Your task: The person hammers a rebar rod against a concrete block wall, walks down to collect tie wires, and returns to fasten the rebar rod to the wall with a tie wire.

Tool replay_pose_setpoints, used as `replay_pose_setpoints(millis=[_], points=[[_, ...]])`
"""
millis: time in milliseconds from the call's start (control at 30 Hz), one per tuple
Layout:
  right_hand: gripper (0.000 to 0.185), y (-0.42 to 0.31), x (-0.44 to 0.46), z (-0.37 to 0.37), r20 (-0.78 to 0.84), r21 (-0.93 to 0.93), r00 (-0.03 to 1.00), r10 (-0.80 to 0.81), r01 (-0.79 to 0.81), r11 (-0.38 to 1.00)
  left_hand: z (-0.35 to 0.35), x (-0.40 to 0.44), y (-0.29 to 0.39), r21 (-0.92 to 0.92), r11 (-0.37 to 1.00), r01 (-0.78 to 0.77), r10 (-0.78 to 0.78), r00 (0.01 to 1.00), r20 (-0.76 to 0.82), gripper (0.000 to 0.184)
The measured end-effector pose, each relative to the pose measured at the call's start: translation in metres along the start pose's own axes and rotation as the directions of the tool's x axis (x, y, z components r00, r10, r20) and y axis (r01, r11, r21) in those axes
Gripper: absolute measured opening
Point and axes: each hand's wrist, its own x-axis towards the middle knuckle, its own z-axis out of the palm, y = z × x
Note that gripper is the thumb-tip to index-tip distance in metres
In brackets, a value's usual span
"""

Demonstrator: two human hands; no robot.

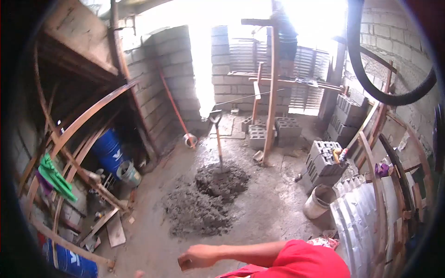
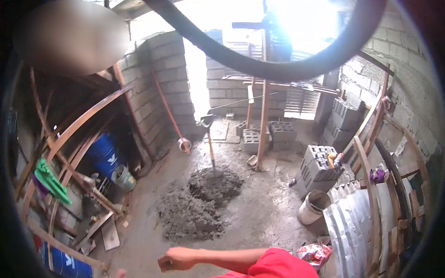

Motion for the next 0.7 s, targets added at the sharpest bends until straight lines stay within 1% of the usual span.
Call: replay_pose_setpoints(millis=[33,67,100,133,167,200,233,267,300,333,400,433,467,500,533,567,600,667,700], points=[[0.027,0.003,-0.027,-0.015,-0.033,0.017,0.999,0.023,-0.022,1.0,0.05,0.028,0.08,-0.342,0.9,0.271,-0.186,0.947,0.262,0.061],[0.028,0.007,-0.055,-0.028,-0.062,0.042,0.997,0.046,-0.043,0.998,0.098,0.042,0.09,-0.251,0.959,0.132,-0.041,0.94,0.339,0.06],[0.029,0.018,-0.081,-0.04,-0.047,0.114,0.994,0.103,-0.097,0.989,0.142,0.051,0.113,-0.484,0.832,0.273,-0.032,0.893,0.449,0.061],[0.029,0.03,-0.109,-0.052,-0.065,0.123,0.992,0.112,-0.103,0.987,0.191,0.055,0.085,-0.51,0.575,0.639,-0.273,0.738,0.617,0.059],[0.03,0.042,-0.135,-0.062,-0.14,0.195,0.985,0.098,-0.069,0.978,0.228,0.061,0.098,-0.509,0.698,0.504,-0.13,0.788,0.602,0.059],[0.03,0.053,-0.159,-0.069,-0.217,0.268,0.972,0.09,-0.029,0.963,0.259,0.065,0.115,-0.502,0.791,0.35,0.02,0.805,0.593,0.058],[0.034,0.06,-0.18,-0.078,-0.294,0.297,0.948,0.125,-0.033,0.954,0.286,0.072,0.126,-0.554,0.742,0.378,0.045,0.797,0.603,0.051],[0.026,0.077,-0.197,-0.079,-0.457,0.277,0.881,0.118,0.015,0.961,0.313,0.076,0.134,-0.601,0.684,0.413,0.061,0.789,0.612,0.045],[0.024,0.07,-0.215,-0.092,-0.439,0.392,0.862,0.253,-0.069,0.917,0.345,0.083,0.127,-0.576,0.649,0.497,-0.006,0.76,0.649,0.053],[0.023,0.064,-0.232,-0.109,-0.405,0.492,0.833,0.377,-0.149,0.858,0.366,0.09,0.132,-0.592,0.546,0.593,-0.001,0.707,0.707,0.056],[0.024,0.085,-0.253,-0.114,-0.521,0.55,0.774,0.36,-0.018,0.835,0.399,0.105,0.154,-0.583,0.484,0.652,0.048,0.645,0.762,0.046],[0.024,0.096,-0.259,-0.117,-0.577,0.585,0.719,0.387,0.033,0.81,0.414,0.114,0.169,-0.583,0.452,0.675,0.045,0.635,0.771,0.05],[0.023,0.099,-0.267,-0.127,-0.573,0.666,0.683,0.454,0.065,0.743,0.428,0.121,0.183,-0.584,0.42,0.694,0.046,0.627,0.778,0.054],[0.021,0.105,-0.274,-0.138,-0.599,0.676,0.64,0.482,0.081,0.732,0.448,0.129,0.176,-0.59,0.332,0.736,0.103,0.594,0.798,0.053],[0.021,0.113,-0.279,-0.149,-0.625,0.684,0.591,0.509,0.101,0.722,0.461,0.139,0.194,-0.581,0.295,0.759,0.074,0.588,0.805,0.049],[0.028,0.131,-0.286,-0.155,-0.696,0.564,0.549,0.462,0.021,0.825,0.476,0.151,0.196,-0.568,0.318,0.759,0.046,0.586,0.809,0.044],[0.028,0.142,-0.295,-0.167,-0.698,0.566,0.542,0.468,0.018,0.824,0.491,0.165,0.195,-0.559,0.338,0.757,0.017,0.589,0.808,0.039],[0.035,0.161,-0.314,-0.192,-0.619,0.5,0.545,0.566,-0.281,0.819,0.514,0.203,0.197,-0.575,0.376,0.727,-0.104,0.65,0.753,0.035],[0.043,0.184,-0.326,-0.198,-0.634,0.446,0.518,0.574,-0.361,0.819,0.525,0.226,0.19,-0.595,0.383,0.707,-0.144,0.682,0.717,0.031]])
